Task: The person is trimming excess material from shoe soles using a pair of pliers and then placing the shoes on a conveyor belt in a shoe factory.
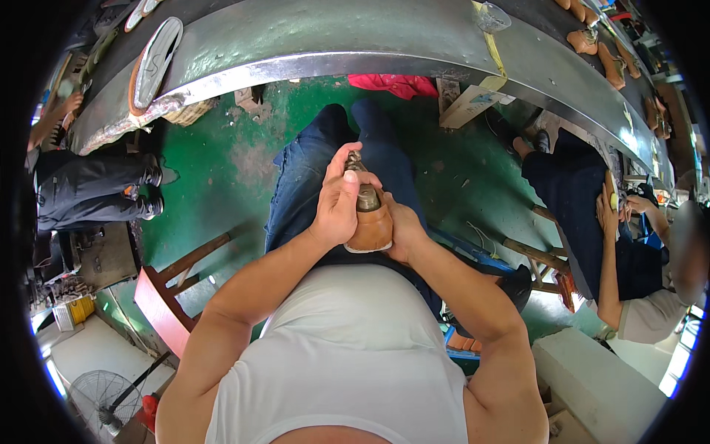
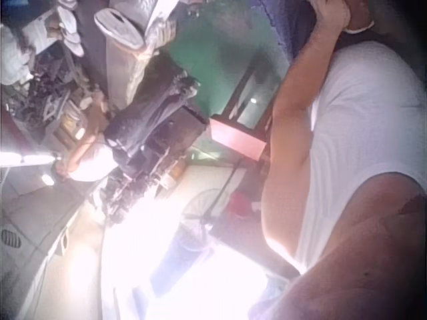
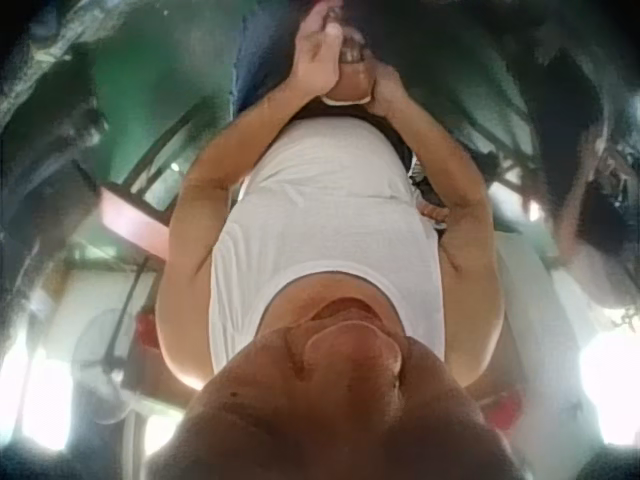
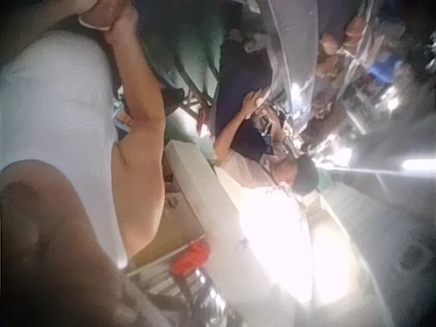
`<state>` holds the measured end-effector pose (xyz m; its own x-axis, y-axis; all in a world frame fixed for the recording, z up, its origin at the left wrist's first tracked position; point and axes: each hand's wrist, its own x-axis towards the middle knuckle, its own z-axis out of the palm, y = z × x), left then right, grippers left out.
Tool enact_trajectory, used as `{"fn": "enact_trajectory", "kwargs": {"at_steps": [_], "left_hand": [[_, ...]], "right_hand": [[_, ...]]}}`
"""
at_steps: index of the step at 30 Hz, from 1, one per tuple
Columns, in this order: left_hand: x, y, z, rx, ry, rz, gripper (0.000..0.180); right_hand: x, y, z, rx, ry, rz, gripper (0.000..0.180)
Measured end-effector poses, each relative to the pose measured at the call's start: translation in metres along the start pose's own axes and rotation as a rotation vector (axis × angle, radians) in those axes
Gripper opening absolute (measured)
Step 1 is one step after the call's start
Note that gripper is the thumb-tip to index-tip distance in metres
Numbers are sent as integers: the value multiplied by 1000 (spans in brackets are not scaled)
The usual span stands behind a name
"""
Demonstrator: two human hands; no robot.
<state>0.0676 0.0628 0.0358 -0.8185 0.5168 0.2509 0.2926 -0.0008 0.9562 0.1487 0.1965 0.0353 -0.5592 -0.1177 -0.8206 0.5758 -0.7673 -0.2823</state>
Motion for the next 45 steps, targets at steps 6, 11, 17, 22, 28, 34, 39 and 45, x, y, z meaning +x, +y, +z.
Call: {"fn": "enact_trajectory", "kwargs": {"at_steps": [6, 11, 17, 22, 28, 34, 39, 45], "left_hand": [[7, 3, 1, 61, -28, 28, 53], [19, -14, -6, -203, -226, -295, 59], [33, -14, -10, -137, -195, -268, 60], [38, -16, -1, -95, -161, -240, 60], [46, -28, -14, -291, -150, -236, 37], [19, -23, -58, 306, -497, -137, 97], [47, -55, -36, -62, -212, -93, 99], [61, 15, -51, -375, -134, -495, 76]], "right_hand": [[-14, 25, -8, 145, 157, 57, 38], [-20, 28, 0, -148, 124, -26, 38], [-55, -26, -24, -1427, 134, -1064, 51], [-70, -43, 24, -1628, -96, -1241, 88], [-65, -48, 37, -1763, 64, -1282, 96], [-55, -74, 45, -1736, 270, -1255, 85], [-40, -89, 50, -1346, 115, -1207, 90], [-59, 11, -69, -1856, 40, -619, 51]]}}
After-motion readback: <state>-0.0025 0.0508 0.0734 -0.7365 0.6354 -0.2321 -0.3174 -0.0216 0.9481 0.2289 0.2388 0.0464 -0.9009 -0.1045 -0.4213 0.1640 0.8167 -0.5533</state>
